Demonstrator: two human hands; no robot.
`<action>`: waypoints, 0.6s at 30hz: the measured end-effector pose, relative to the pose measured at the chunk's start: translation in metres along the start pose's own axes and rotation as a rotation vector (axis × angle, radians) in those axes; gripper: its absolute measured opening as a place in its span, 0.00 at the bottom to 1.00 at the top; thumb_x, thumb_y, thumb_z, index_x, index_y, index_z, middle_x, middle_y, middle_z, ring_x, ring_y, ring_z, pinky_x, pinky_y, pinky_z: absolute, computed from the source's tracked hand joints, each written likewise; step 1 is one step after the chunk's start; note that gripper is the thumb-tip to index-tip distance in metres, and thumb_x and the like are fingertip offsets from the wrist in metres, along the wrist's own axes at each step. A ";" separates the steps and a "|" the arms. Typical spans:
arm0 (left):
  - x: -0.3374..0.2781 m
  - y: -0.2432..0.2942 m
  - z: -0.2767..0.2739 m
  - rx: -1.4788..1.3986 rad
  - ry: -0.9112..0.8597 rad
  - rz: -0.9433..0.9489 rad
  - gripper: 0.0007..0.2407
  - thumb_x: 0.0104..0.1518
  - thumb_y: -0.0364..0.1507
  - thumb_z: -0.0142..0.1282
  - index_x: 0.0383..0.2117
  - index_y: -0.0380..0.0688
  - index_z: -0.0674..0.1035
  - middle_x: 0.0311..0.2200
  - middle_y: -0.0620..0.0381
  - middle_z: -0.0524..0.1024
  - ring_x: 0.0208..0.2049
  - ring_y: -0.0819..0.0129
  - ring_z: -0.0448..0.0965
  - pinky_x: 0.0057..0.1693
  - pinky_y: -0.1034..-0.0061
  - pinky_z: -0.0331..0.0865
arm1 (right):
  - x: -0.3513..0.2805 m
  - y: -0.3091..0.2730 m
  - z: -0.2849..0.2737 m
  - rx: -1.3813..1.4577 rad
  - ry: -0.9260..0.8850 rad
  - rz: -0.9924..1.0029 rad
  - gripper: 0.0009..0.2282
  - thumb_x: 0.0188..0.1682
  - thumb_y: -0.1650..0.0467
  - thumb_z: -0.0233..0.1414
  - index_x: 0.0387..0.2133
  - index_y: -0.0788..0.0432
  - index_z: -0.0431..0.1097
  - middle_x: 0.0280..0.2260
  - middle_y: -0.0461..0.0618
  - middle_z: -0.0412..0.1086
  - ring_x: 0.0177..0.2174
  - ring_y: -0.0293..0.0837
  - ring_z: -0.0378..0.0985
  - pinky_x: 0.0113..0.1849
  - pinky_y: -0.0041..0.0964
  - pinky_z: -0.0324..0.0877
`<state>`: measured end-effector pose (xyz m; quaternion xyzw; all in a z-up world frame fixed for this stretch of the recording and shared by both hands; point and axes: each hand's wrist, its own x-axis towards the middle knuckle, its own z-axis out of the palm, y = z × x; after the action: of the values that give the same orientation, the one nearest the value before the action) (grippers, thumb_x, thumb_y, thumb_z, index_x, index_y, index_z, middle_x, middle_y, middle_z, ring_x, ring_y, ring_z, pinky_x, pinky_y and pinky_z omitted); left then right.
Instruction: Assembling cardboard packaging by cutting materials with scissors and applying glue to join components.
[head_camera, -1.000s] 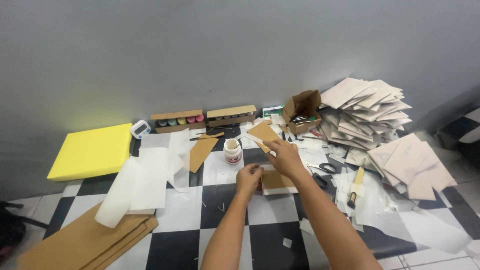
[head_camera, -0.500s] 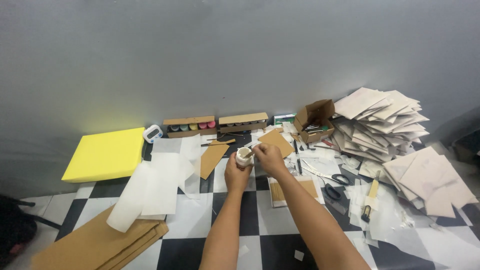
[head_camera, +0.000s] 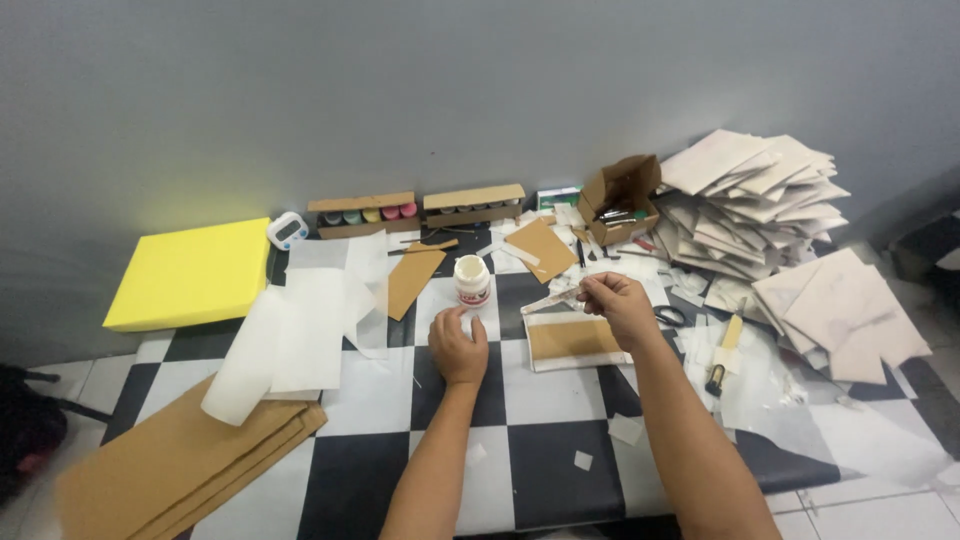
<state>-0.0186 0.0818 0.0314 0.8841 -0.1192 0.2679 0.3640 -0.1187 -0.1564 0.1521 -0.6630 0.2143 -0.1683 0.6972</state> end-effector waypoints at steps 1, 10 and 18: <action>-0.004 0.007 -0.004 0.003 -0.010 -0.003 0.08 0.57 0.31 0.56 0.41 0.56 0.73 0.39 0.68 0.70 0.43 0.68 0.75 0.51 0.67 0.71 | -0.012 0.000 -0.006 0.000 0.003 0.011 0.04 0.51 0.73 0.54 0.30 0.62 0.76 0.21 0.50 0.74 0.20 0.38 0.74 0.25 0.24 0.65; -0.007 0.054 -0.026 -0.272 -0.511 0.071 0.08 0.62 0.31 0.52 0.41 0.57 0.83 0.38 0.63 0.79 0.44 0.65 0.77 0.54 0.70 0.70 | -0.058 0.032 -0.037 -0.205 -0.095 -0.095 0.03 0.43 0.78 0.59 0.30 0.66 0.79 0.18 0.58 0.75 0.21 0.44 0.72 0.28 0.33 0.65; -0.004 0.046 -0.017 -0.237 -0.558 0.030 0.14 0.53 0.28 0.63 0.47 0.55 0.82 0.42 0.61 0.79 0.49 0.63 0.76 0.59 0.68 0.69 | -0.056 0.049 -0.034 -0.280 -0.138 -0.152 0.05 0.40 0.79 0.59 0.29 0.63 0.81 0.17 0.57 0.76 0.22 0.42 0.71 0.29 0.36 0.67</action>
<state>-0.0472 0.0616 0.0654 0.8730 -0.2582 0.0041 0.4138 -0.1865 -0.1530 0.1069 -0.7779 0.1366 -0.1429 0.5965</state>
